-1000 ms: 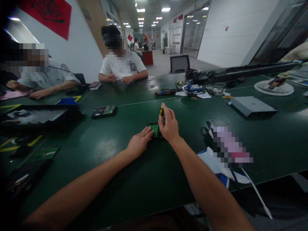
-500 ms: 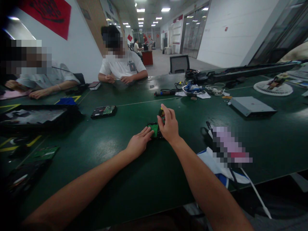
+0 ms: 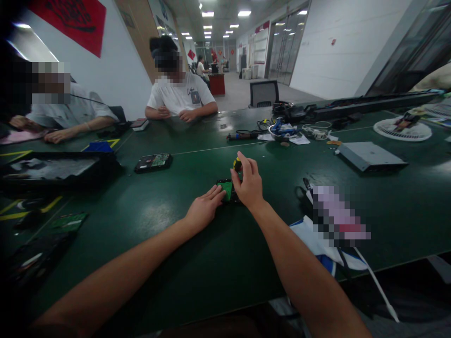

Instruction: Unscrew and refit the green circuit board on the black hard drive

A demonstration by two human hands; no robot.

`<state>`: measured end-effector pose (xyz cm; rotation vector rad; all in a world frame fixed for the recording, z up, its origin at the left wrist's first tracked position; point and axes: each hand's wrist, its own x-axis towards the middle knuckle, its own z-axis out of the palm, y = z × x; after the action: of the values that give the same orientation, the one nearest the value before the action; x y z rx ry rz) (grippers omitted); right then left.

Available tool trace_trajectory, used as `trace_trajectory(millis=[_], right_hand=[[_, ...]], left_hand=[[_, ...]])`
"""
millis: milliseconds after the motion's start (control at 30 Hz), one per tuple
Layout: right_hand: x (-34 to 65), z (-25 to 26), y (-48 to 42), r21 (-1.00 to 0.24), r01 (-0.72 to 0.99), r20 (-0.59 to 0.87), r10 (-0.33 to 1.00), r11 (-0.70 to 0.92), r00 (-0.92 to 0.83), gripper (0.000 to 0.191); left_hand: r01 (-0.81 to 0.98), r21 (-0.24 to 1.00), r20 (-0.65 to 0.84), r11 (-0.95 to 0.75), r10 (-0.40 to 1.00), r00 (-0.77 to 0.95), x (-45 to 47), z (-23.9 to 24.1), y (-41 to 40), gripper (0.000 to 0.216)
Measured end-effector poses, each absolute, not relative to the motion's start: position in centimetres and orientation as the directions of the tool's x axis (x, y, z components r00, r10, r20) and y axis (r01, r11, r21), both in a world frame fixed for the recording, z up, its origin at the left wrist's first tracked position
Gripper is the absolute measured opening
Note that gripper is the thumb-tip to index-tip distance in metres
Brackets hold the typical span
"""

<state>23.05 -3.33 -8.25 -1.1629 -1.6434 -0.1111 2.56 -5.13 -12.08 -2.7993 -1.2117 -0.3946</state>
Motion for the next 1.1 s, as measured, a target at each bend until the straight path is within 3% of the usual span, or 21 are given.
trace_trajectory(millis=[567, 867, 1100], right_hand=[[22.8, -7.9, -3.8, -0.482, 0.758, 0.705, 0.708, 0.439, 0.039, 0.068], [23.1, -7.9, -3.6, -0.440, 0.773, 0.790, 0.606, 0.457, 0.091, 0.064], [24.0, -6.9, -3.8, -0.490, 0.786, 0.771, 0.608, 0.377, 0.190, 0.059]], left_hand=[[0.723, 0.070, 0.265, -0.687, 0.712, 0.651, 2.5, -12.2, -5.1, 0.045], [0.719, 0.040, 0.258, -0.694, 0.702, 0.664, 2.4, -12.4, -5.1, 0.045], [0.722, 0.025, 0.281, -0.691, 0.698, 0.659, 2.5, -11.9, -5.3, 0.044]])
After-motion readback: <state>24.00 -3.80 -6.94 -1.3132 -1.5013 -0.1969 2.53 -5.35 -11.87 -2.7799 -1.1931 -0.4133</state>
